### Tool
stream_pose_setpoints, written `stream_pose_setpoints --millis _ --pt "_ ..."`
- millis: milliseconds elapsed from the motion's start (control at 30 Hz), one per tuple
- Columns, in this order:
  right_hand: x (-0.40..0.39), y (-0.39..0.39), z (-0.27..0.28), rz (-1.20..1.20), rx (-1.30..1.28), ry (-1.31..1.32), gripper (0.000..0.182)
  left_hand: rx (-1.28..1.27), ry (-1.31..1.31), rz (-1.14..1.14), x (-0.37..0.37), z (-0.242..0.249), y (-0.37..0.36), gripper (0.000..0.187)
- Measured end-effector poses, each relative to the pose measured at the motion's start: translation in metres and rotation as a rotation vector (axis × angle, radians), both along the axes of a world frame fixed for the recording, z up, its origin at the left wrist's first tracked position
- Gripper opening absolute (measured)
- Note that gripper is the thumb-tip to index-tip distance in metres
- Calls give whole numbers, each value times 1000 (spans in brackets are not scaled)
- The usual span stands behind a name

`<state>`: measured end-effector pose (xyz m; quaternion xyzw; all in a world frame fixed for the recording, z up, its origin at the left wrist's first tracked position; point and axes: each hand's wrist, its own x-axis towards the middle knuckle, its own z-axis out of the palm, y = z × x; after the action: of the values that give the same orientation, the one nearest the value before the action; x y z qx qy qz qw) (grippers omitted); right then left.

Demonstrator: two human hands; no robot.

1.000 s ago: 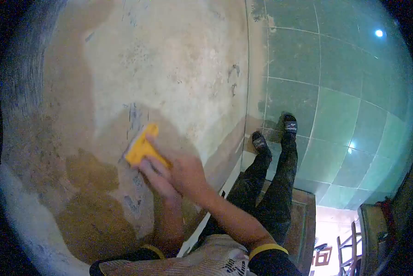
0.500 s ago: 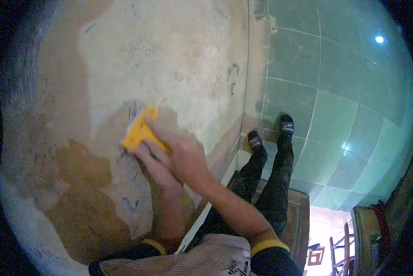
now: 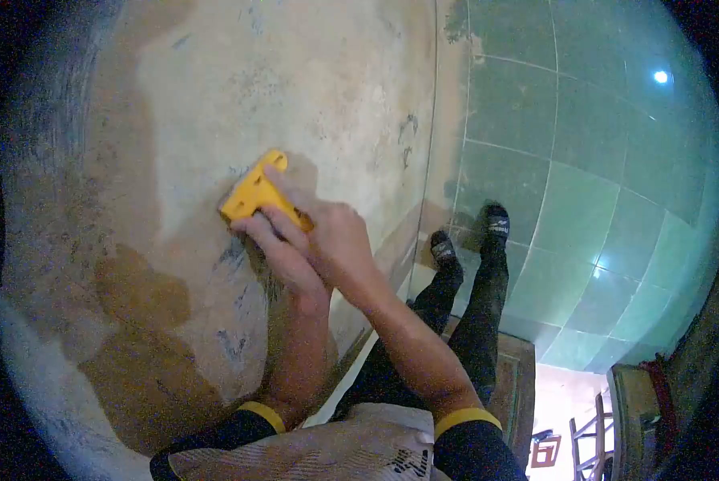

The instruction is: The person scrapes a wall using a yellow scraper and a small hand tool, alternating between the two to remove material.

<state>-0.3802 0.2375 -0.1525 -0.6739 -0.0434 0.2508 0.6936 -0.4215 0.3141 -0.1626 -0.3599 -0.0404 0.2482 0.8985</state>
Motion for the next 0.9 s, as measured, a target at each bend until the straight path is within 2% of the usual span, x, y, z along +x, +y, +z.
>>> stream_pose_setpoints --millis 67,133,233,300,400,567,633,700,733,800,833,900 --pt "-14 -9 5 78 -34 -53 52 2 -2 -6 -1 2 1 33" --pt "-49 -9 9 61 10 -85 52 1 -3 -22 -3 4 5 33" --pt "-58 -1 7 62 56 -81 53 -17 19 -30 -7 8 12 33" --pt "-36 6 -3 -61 -16 -133 52 -42 38 -29 -11 9 16 33" --pt "7 0 8 1 -97 -27 53 -110 59 -52 -15 4 17 34" --pt "-45 7 1 5 -102 -54 53 1567 1376 -110 -50 -2 27 44" --pt "-89 4 6 25 -25 -75 53 1294 1518 109 -84 15 15 54" --pt "-138 3 5 129 -57 -96 55 1271 402 -138 -209 -32 81 56" --pt "-147 7 1 127 -64 -95 55 1264 401 -142 -214 -30 77 56" --pt "-162 17 1 -57 50 -62 56 521 295 -1 -217 -13 59 55" --pt "-153 19 3 -55 46 -59 56 517 299 -1 -193 -2 50 55" --pt "-113 19 8 -70 -26 -2 55 1618 1747 -237 -129 19 35 52"
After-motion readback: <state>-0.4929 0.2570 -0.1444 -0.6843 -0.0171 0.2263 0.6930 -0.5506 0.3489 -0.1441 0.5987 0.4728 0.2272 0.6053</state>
